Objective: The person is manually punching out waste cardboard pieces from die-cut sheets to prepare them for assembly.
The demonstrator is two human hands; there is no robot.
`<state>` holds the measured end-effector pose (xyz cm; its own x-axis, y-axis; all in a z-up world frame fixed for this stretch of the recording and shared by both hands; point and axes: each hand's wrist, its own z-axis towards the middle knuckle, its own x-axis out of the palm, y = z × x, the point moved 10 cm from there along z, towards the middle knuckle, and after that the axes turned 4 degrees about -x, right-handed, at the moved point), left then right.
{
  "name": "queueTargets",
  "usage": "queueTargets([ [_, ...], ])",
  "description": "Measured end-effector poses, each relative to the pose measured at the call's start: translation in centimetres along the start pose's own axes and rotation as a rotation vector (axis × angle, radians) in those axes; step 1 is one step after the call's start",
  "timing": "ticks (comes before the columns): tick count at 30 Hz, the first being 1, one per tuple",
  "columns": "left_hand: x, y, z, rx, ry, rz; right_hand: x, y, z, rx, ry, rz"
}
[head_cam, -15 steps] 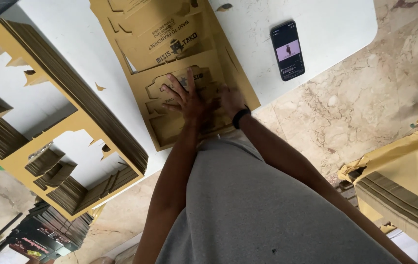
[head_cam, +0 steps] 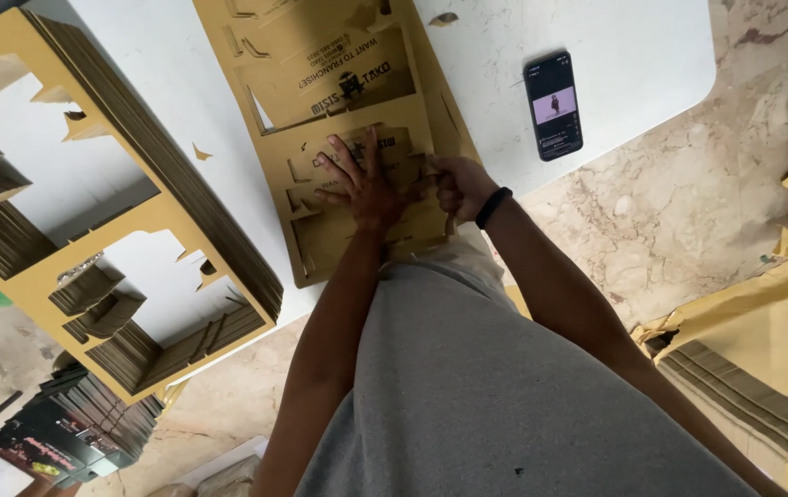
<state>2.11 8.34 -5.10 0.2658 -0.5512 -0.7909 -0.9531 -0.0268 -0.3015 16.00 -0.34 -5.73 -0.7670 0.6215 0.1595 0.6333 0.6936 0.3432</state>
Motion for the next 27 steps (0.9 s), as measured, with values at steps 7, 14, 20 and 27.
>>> queueTargets([
  [7,0.7,0.3,0.4,0.053,0.044,-0.091,-2.2,2.6,1.0,-0.153,-0.279,-1.057],
  [14,3.1,1.6,2.2,0.051,0.036,-0.21,1.5,7.0,-0.1,-0.4,-0.327,-0.919],
  [20,3.8,1.4,2.1,-0.009,-0.139,0.105,0.2,2.1,5.9,-0.384,-0.31,-0.789],
  [27,3.8,1.6,2.4,-0.056,-0.02,0.071,2.1,2.4,2.3,-0.225,-0.345,-0.646],
])
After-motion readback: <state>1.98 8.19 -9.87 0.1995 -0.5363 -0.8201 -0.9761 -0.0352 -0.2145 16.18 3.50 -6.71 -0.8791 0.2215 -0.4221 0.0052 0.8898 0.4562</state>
